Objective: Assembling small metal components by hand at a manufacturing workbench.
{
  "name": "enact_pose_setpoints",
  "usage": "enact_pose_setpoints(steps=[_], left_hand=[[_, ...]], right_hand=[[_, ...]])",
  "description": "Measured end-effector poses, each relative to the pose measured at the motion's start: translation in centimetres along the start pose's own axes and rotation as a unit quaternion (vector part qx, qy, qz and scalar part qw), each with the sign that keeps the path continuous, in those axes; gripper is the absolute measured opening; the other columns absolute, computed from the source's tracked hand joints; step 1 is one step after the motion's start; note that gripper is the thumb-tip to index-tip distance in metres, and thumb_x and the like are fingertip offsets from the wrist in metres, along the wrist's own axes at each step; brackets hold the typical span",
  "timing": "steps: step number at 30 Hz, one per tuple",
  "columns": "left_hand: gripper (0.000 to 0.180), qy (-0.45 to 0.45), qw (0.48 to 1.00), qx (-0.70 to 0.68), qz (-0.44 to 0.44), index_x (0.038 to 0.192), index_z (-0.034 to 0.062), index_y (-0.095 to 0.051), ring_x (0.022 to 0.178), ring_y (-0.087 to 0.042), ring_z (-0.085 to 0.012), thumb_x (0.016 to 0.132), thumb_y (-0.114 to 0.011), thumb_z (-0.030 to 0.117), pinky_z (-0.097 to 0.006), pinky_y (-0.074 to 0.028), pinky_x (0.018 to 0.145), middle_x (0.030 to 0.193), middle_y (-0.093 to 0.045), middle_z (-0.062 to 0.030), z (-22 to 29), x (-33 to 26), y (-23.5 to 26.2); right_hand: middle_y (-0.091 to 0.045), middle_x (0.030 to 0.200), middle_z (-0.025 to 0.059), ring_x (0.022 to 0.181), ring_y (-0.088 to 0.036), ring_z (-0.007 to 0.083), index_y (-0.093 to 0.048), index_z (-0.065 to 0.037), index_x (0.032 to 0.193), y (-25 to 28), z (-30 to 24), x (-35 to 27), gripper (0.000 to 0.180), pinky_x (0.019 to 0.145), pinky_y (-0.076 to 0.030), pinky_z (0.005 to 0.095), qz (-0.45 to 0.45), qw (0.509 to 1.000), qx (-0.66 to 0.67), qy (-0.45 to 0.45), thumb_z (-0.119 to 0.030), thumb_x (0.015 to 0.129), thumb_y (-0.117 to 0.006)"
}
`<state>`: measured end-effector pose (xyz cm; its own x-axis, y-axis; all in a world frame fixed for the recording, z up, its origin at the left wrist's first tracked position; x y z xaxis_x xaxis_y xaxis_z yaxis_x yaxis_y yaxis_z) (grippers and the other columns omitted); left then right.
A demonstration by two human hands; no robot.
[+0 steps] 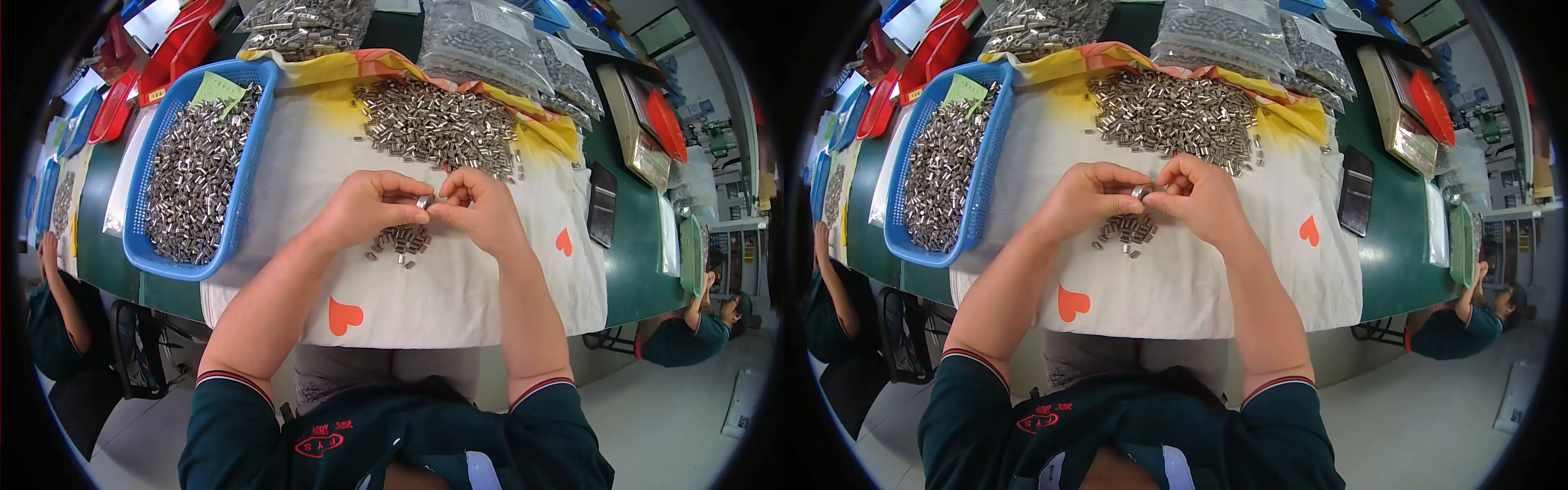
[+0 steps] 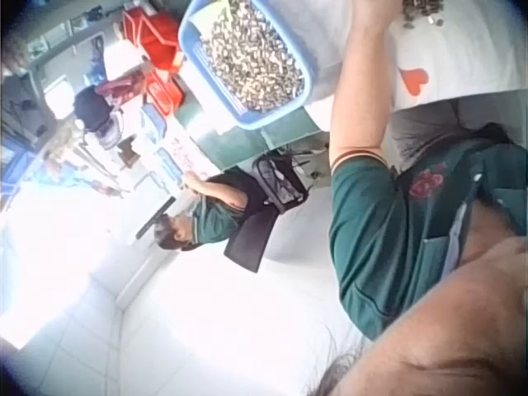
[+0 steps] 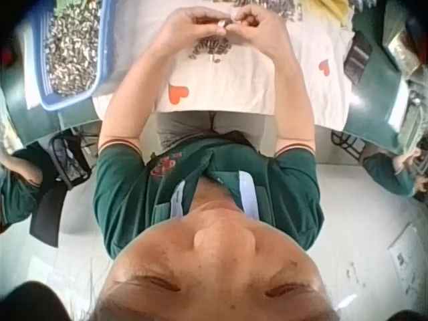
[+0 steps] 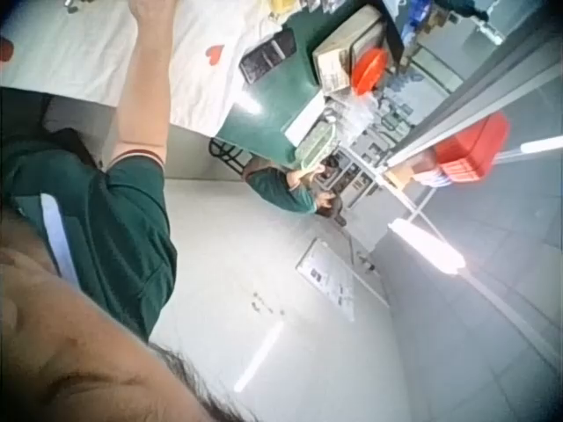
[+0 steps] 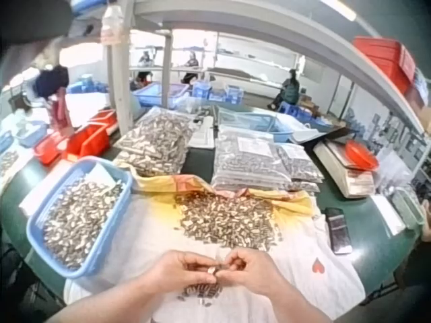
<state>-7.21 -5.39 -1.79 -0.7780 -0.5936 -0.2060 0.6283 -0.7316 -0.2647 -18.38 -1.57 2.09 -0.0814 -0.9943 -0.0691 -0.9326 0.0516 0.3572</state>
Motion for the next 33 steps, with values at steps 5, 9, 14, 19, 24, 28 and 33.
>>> enact_pose_setpoints(steps=[5, 9, 14, 19, 24, 28, 33], left_hand=[[0.029, -0.009, 0.996, 0.084, -0.008, 0.101, -0.0021, -0.059, 0.072, -0.056, -0.0054, 0.072, -0.066, 0.000, -0.019, -0.047, 0.066, 0.081, -0.060, -0.0010, 0.6, -0.4, -0.8], [0.029, -0.019, 0.998, 0.057, -0.030, 0.099, -0.0027, -0.059, 0.075, -0.057, -0.0064, 0.072, -0.068, 0.003, -0.020, -0.047, 0.067, 0.084, -0.061, -0.0034, 0.4, -0.2, -0.8], [0.030, -0.026, 0.999, 0.003, 0.019, 0.101, -0.0021, -0.058, 0.077, -0.056, -0.0068, 0.073, -0.066, 0.003, -0.020, -0.047, 0.068, 0.086, -0.061, -0.0037, 0.4, 0.2, 0.2], [0.031, -0.051, 0.996, -0.017, 0.066, 0.103, -0.0024, -0.057, 0.078, -0.057, -0.0078, 0.074, -0.066, 0.003, -0.021, -0.047, 0.069, 0.089, -0.062, -0.0052, 0.7, 0.2, 1.5], [0.032, -0.059, 0.996, -0.019, 0.059, 0.104, -0.0028, -0.057, 0.080, -0.057, -0.0080, 0.074, -0.065, 0.003, -0.021, -0.046, 0.070, 0.090, -0.062, -0.0058, 0.7, 0.2, 1.4], [0.031, -0.047, 0.997, -0.001, 0.056, 0.103, -0.0030, -0.058, 0.079, -0.057, -0.0076, 0.074, -0.066, 0.004, -0.021, -0.046, 0.070, 0.089, -0.062, -0.0054, 0.6, 0.2, 1.1], [0.030, -0.040, 0.995, 0.045, 0.084, 0.101, -0.0030, -0.059, 0.076, -0.057, -0.0070, 0.073, -0.067, 0.004, -0.020, -0.047, 0.067, 0.086, -0.063, -0.0052, 0.6, 0.0, 1.4]], right_hand=[[-0.056, 0.066, 0.0025, 0.061, -0.052, 0.0120, -0.060, -0.003, 0.075, 2.7, -0.1, 1.4, 0.009, 0.057, -0.042, 0.0267, 0.091, 0.989, -0.113, 0.004, -0.012, 0.072, -0.063], [-0.056, 0.069, 0.0063, 0.068, -0.055, 0.0198, -0.061, -0.003, 0.076, 0.7, -2.0, 2.7, 0.008, 0.062, -0.043, 0.0308, 0.103, 0.911, -0.359, 0.176, -0.010, 0.071, -0.060], [-0.057, 0.073, 0.0098, 0.072, -0.055, 0.0246, -0.059, -0.004, 0.073, -0.6, -2.0, 2.9, 0.006, 0.066, -0.044, 0.0342, 0.079, 0.862, -0.466, 0.181, -0.009, 0.072, -0.057], [-0.059, 0.072, 0.0063, 0.070, -0.056, 0.0163, -0.059, -0.002, 0.075, 0.2, -2.8, 0.6, 0.004, 0.064, -0.044, 0.0278, 0.074, 0.978, -0.182, 0.068, -0.004, 0.072, -0.058], [-0.059, 0.075, 0.0063, 0.070, -0.057, 0.0146, -0.060, -0.003, 0.081, -0.4, -2.1, 0.1, 0.011, 0.065, -0.045, 0.0241, 0.054, 0.996, -0.032, 0.056, -0.003, 0.070, -0.060], [-0.058, 0.071, 0.0061, 0.066, -0.056, 0.0173, -0.058, -0.003, 0.076, -0.8, -4.1, -0.8, 0.009, 0.061, -0.044, 0.0272, 0.101, 0.960, -0.201, 0.170, -0.001, 0.067, -0.060], [-0.057, 0.069, 0.0079, 0.065, -0.055, 0.0205, -0.057, -0.003, 0.073, -1.5, -5.1, -1.5, 0.010, 0.059, -0.044, 0.0286, 0.139, 0.925, -0.271, 0.227, 0.000, 0.064, -0.060]])
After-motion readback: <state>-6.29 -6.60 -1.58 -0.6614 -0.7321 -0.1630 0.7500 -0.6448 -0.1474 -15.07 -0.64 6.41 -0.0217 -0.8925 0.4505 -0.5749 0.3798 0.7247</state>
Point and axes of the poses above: each hand's wrist, its own x-axis towards the middle knuckle, its own y-axis out of the back of the hand, z = x × y, the point moved 9 cm from there along x, towards the middle knuckle
